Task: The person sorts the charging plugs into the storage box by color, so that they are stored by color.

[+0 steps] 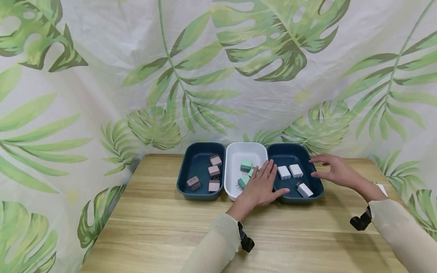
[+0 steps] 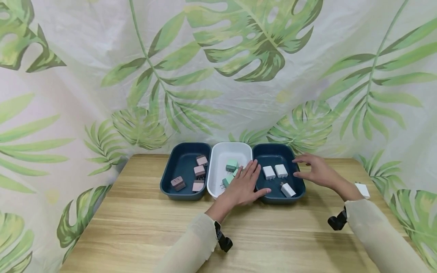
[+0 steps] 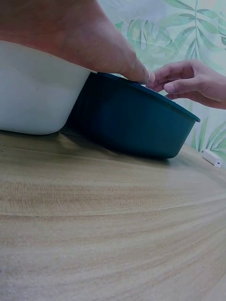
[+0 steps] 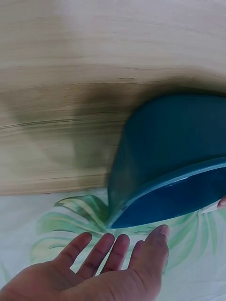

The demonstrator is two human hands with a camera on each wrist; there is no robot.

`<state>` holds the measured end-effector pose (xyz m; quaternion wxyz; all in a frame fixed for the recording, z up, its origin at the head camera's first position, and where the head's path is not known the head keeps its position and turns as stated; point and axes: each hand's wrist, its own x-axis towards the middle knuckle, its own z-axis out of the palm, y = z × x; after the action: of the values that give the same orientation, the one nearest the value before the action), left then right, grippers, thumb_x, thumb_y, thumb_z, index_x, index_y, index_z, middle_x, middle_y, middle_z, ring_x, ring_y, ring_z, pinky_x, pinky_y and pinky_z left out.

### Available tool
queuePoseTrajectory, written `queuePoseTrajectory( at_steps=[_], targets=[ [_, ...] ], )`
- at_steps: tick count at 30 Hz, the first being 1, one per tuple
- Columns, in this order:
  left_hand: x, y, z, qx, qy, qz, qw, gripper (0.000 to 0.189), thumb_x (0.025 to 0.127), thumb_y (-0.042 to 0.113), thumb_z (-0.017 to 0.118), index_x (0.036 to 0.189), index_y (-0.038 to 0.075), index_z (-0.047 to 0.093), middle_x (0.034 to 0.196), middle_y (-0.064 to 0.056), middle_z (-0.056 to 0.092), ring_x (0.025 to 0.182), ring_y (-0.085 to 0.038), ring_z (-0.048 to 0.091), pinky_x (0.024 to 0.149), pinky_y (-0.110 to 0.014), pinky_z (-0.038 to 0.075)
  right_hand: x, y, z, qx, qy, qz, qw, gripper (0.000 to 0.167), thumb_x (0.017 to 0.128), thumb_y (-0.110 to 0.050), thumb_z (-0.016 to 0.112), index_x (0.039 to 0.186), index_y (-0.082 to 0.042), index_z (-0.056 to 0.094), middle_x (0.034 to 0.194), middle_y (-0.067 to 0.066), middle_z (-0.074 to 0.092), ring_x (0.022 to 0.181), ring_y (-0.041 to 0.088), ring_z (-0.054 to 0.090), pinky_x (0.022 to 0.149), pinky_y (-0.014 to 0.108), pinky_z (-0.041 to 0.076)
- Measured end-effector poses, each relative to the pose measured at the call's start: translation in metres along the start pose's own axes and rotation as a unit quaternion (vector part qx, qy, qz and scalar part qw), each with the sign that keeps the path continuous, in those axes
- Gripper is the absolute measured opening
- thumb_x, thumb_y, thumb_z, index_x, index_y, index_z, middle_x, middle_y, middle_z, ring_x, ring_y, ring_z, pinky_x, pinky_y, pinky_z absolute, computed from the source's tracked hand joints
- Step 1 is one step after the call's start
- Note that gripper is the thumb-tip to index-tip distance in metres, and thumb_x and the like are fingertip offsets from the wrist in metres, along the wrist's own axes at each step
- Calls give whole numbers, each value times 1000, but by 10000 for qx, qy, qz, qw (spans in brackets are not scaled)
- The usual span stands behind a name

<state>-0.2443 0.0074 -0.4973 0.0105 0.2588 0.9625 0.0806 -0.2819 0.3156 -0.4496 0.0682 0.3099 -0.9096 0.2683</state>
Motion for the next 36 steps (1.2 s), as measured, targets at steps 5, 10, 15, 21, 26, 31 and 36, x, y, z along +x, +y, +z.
queuePoseTrajectory(
  at_steps=[5, 10, 15, 21, 26, 31, 36],
  targets=[
    [-1, 0, 0, -72, 17, 7, 10000, 98, 102, 80, 32, 172, 14, 15, 180, -5, 5, 165, -19, -1, 133, -47, 10, -8, 6, -5, -214, 174, -51, 9996, 46, 84, -10, 90, 126, 2, 74, 126, 19, 74, 113, 37, 67, 85, 58, 60],
    [1, 0, 1, -89, 2, 21, 10000, 97, 102, 79, 33, 172, 13, 16, 180, -5, 6, 165, -19, -1, 133, -47, 11, -21, 13, -11, -408, 344, -57, 9986, 44, 83, -10, 90, 123, -1, 76, 120, 14, 76, 108, 24, 67, 82, 41, 61],
    [0, 1, 0, -63, -1, 40, 10000, 97, 102, 79, 34, 171, 13, 18, 179, -6, 7, 165, -20, 1, 133, -48, 12, -36, 23, -18, -453, 290, 73, 9985, 43, 84, -14, 90, 122, 0, 76, 118, 15, 75, 107, 17, 65, 82, 31, 58],
    [0, 0, 0, -74, 9, 33, 10000, 97, 103, 79, 33, 171, 13, 17, 179, -6, 7, 166, -20, 0, 133, -48, 12, -51, 31, -29, -630, 190, 305, 9974, 45, 85, -19, 90, 124, -3, 76, 121, 15, 75, 109, 20, 65, 85, 17, 50],
    [0, 0, 0, -28, 8, 26, 10000, 96, 103, 79, 32, 172, 13, 17, 180, -6, 6, 165, -20, 0, 133, -48, 12, -62, 45, -35, -811, 417, 101, 9958, 44, 76, -15, 95, 116, -5, 79, 114, 13, 78, 104, 9, 66, 80, 15, 53],
    [0, 0, 0, -29, 15, 27, 10000, 96, 103, 79, 32, 172, 13, 16, 180, -6, 6, 165, -19, -2, 133, -48, 11, -75, 55, -42, -729, 274, 325, 9964, 44, 77, -16, 95, 117, -6, 79, 115, 14, 77, 105, -10, 55, 81, 9, 47],
    [-1, 0, -1, -98, 11, 33, 9999, 96, 103, 79, 32, 172, 13, 17, 180, -5, 5, 165, -19, -1, 133, -48, 11, -87, 61, -50, -802, 21, 648, 9947, 47, 80, -21, 94, 121, -6, 77, 118, 14, 76, 104, -12, 54, 81, 10, 46]
  ],
)
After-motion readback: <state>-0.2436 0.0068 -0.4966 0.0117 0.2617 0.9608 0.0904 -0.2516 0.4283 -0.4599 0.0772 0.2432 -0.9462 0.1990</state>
